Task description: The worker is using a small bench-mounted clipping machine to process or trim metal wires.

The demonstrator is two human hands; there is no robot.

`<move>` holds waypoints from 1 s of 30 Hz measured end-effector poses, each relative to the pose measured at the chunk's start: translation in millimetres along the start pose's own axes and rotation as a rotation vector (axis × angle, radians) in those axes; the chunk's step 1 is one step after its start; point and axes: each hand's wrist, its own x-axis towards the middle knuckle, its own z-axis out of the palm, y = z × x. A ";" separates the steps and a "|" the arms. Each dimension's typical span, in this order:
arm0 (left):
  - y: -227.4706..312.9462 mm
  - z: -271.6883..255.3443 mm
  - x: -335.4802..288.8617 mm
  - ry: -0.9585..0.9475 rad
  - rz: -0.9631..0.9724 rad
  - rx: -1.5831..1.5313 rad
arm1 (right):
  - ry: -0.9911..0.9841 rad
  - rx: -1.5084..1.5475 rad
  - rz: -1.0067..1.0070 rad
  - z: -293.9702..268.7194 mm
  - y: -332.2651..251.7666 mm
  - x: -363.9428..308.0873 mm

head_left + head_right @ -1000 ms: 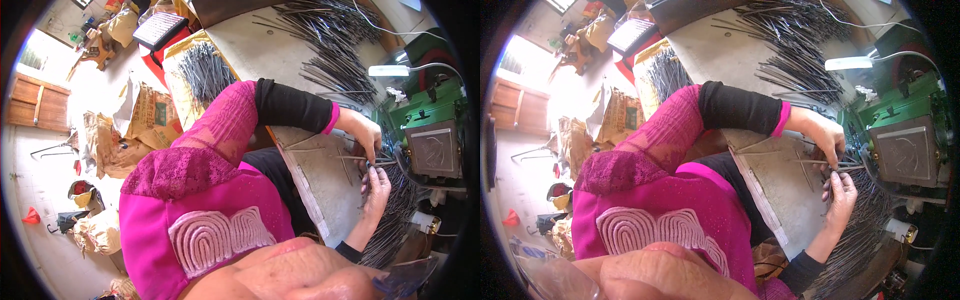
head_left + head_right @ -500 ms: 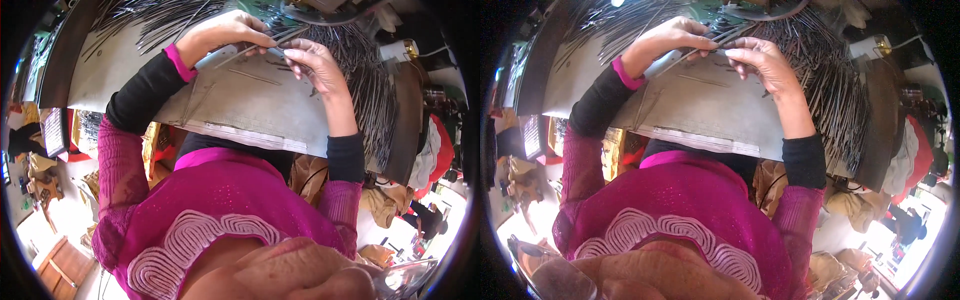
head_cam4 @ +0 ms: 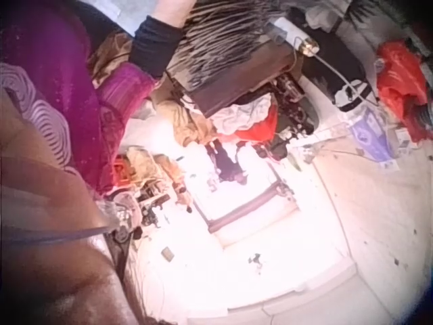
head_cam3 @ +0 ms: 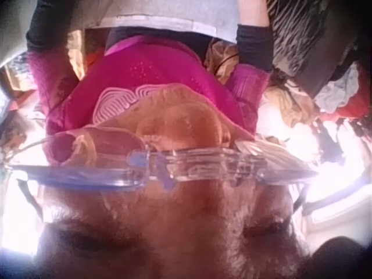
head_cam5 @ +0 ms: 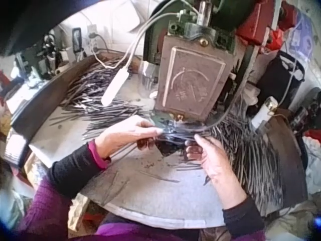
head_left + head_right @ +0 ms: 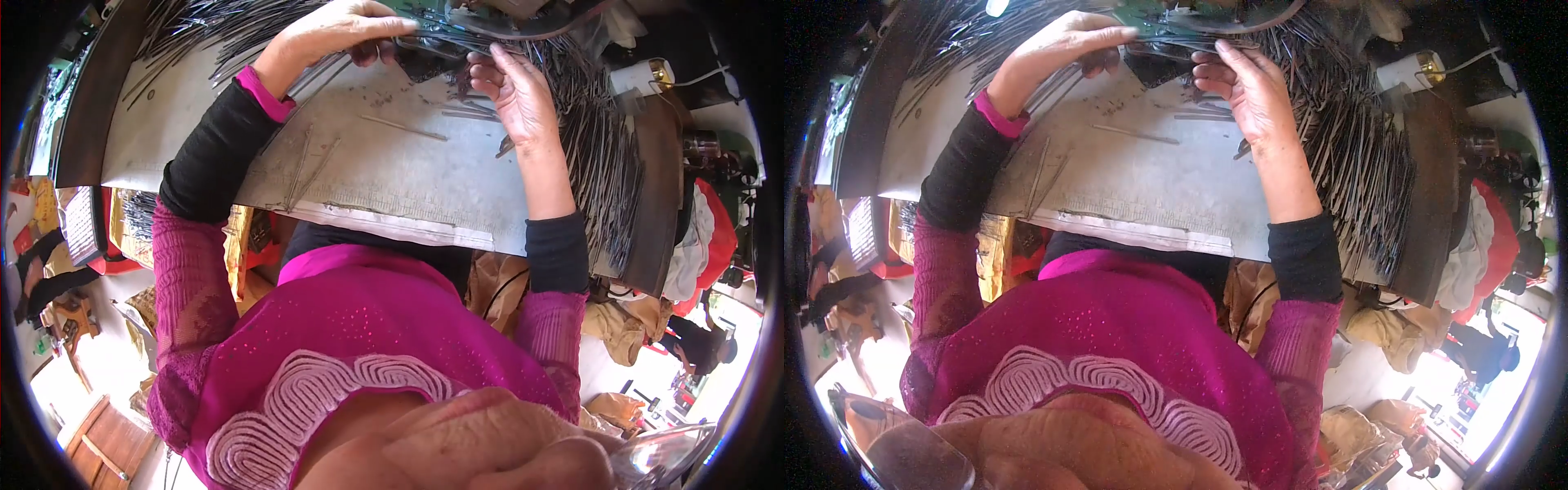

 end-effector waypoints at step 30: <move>10.1 1.8 -6.8 0.119 -0.073 -0.388 | 0.060 0.066 -0.102 0.0 5.6 9.7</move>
